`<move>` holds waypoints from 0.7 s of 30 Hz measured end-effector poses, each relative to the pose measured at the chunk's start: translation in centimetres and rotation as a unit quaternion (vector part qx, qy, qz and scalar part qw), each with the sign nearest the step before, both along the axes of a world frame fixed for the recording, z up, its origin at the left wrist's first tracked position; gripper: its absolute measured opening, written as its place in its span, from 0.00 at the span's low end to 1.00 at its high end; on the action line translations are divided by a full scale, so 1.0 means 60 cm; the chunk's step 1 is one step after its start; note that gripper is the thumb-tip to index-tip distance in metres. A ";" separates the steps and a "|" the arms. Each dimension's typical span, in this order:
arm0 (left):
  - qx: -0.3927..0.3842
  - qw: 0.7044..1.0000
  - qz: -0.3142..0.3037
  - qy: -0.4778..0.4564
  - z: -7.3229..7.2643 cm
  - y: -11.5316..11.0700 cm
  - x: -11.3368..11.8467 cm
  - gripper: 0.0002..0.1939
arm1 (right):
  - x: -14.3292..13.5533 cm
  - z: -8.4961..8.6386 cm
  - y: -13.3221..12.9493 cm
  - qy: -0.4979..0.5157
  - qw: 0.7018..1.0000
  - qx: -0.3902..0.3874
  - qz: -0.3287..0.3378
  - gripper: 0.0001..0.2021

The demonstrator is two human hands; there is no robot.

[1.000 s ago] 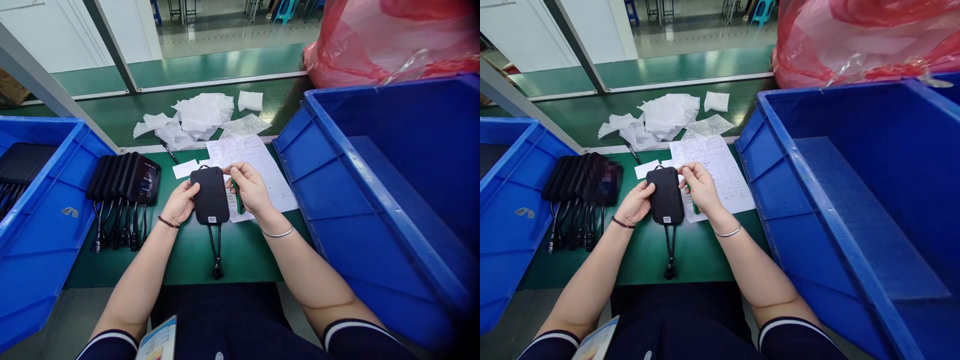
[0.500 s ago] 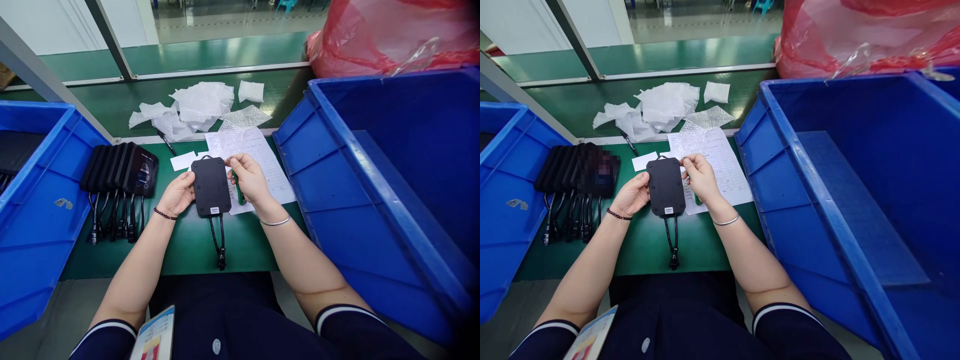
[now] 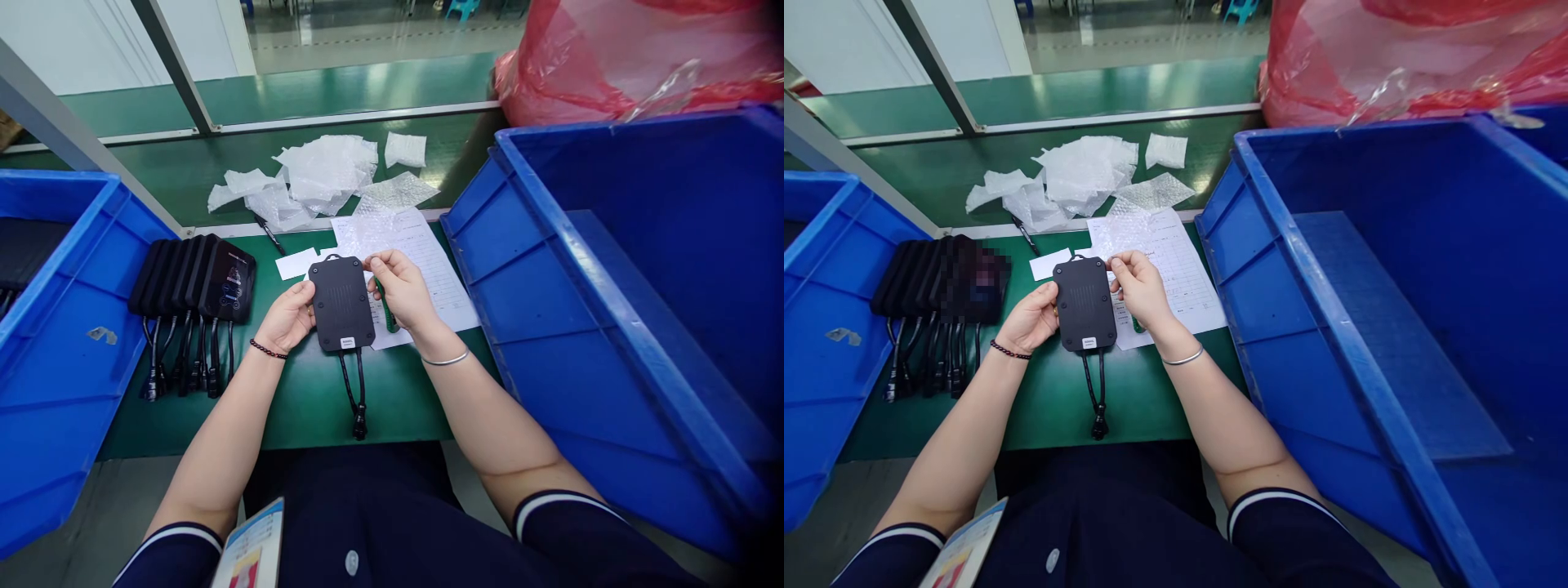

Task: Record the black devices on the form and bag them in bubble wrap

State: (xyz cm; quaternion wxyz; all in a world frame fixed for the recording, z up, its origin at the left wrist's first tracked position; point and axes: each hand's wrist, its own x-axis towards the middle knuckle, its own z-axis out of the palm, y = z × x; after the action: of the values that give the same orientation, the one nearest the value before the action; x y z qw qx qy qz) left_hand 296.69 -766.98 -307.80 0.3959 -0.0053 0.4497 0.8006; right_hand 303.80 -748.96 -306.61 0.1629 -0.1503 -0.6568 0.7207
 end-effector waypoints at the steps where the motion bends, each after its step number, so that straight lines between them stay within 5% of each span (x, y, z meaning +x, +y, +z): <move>1: 0.001 1.000 0.000 0.002 -0.001 0.000 0.000 0.11 | 0.000 0.001 -0.001 -0.002 1.000 0.005 -0.001 0.14; 10: 0.008 1.000 0.020 0.010 -0.002 -0.001 -0.003 0.13 | 0.001 0.000 0.002 -0.006 0.998 0.062 0.006 0.21; 21: -0.005 0.999 0.038 0.019 -0.001 -0.004 -0.008 0.12 | 0.005 0.003 0.002 -0.030 0.996 0.007 0.087 0.27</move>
State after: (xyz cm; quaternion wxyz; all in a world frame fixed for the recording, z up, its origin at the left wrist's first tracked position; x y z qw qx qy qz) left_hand 296.18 -767.23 -307.85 0.3567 -0.0093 0.4609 0.8126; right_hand 304.10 -748.86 -306.42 0.0805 -0.1129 -0.6772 0.7226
